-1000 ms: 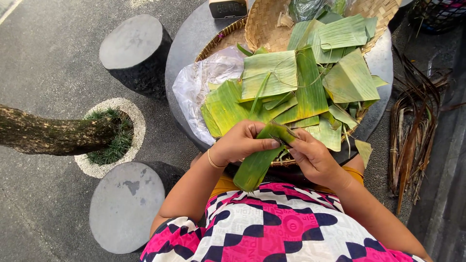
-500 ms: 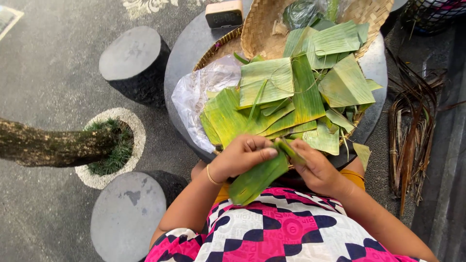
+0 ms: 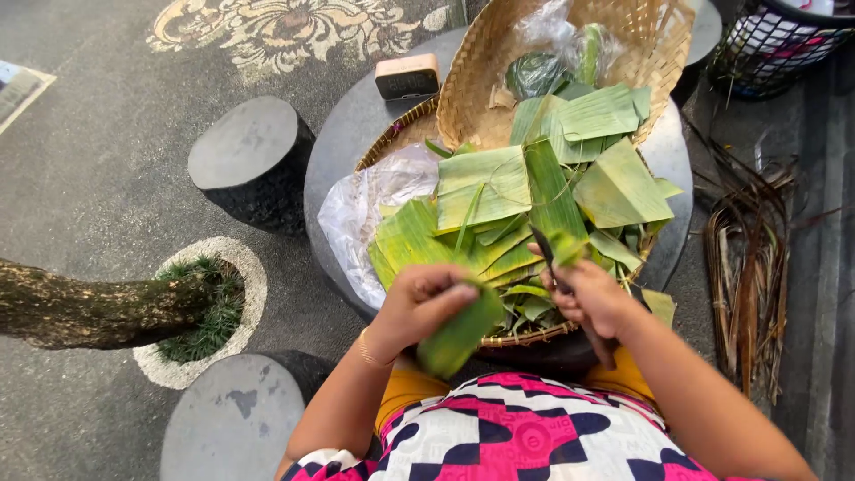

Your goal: Cutting and folding banana leaves to prepare them for use.

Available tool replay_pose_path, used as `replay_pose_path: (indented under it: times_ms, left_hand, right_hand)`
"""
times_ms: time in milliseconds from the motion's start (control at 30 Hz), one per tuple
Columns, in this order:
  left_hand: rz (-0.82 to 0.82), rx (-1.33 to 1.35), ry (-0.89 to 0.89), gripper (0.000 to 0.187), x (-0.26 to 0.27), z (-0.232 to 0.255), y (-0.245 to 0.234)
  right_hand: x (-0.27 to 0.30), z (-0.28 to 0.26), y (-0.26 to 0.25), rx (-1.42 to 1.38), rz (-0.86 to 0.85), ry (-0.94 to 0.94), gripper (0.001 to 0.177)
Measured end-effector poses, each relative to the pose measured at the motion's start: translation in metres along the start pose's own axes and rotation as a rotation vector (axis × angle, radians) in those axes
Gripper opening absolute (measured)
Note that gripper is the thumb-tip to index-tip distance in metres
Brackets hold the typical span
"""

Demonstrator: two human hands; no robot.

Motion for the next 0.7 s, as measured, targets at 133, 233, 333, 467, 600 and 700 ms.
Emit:
replay_pose_path:
  times_ms: [133,233,333,467,600,700]
  left_hand:
    - [0.179,-0.286,0.512,0.012,-0.017,-0.014,0.015]
    - [0.399,-0.423,1.039,0.019,-0.016,-0.042,0.038]
    - [0.410,-0.485,1.209,0.017,-0.008,-0.073,0.052]
    - [0.393,-0.341,0.723,0.055,0.012,-0.063,0.056]
    - [0.429,0.260,-0.131,0.042,0.025,-0.108,0.050]
    - [0.602,0.510,-0.330,0.019,0.014,-0.086,0.051]
  right_hand:
    - [-0.035,0.030,-0.019,0.218,-0.049,0.018,0.063]
    - [-0.036,0.054,-0.015,0.035,-0.170,-0.035,0.062]
    - [-0.044,0.075,-0.014,-0.196,-0.144,-0.071,0.054]
    - [-0.017,0.047,0.002,-0.011,-0.022,-0.345,0.014]
    - [-0.010,0.049,0.013,0.289,-0.001,-0.653,0.010]
    - [0.010,0.037,0.033,0.425,0.004,-0.729,0.030]
Point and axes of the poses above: each hand's wrist, its own x-axis away from the middle knuckle, its own y-axis out of the palm, z = x × y, the point moved 1 cm from there along -x, towards the middle knuckle, and after that the axes turned 13 degrees about z, right-handed, at the moved point
